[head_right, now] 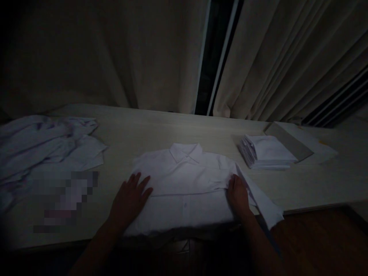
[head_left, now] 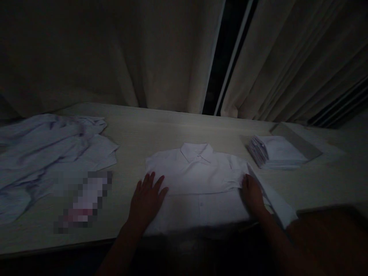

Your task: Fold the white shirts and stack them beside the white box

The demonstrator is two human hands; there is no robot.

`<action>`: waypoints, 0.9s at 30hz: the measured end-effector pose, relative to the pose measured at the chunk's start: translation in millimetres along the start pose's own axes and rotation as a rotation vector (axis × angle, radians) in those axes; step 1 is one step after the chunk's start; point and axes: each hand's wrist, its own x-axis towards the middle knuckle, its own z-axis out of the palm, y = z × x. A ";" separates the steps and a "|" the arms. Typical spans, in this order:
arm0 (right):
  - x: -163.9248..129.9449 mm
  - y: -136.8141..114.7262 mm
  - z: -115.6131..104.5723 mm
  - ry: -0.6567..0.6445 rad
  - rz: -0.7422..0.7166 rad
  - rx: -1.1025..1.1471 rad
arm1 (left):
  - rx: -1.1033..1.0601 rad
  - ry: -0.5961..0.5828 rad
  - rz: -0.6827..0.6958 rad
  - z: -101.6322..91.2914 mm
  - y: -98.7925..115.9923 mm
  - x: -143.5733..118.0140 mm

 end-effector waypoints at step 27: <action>26.9 -122.1 11.3 -0.114 -0.485 0.168 | 0.014 0.071 0.013 -4.4 42.1 19.3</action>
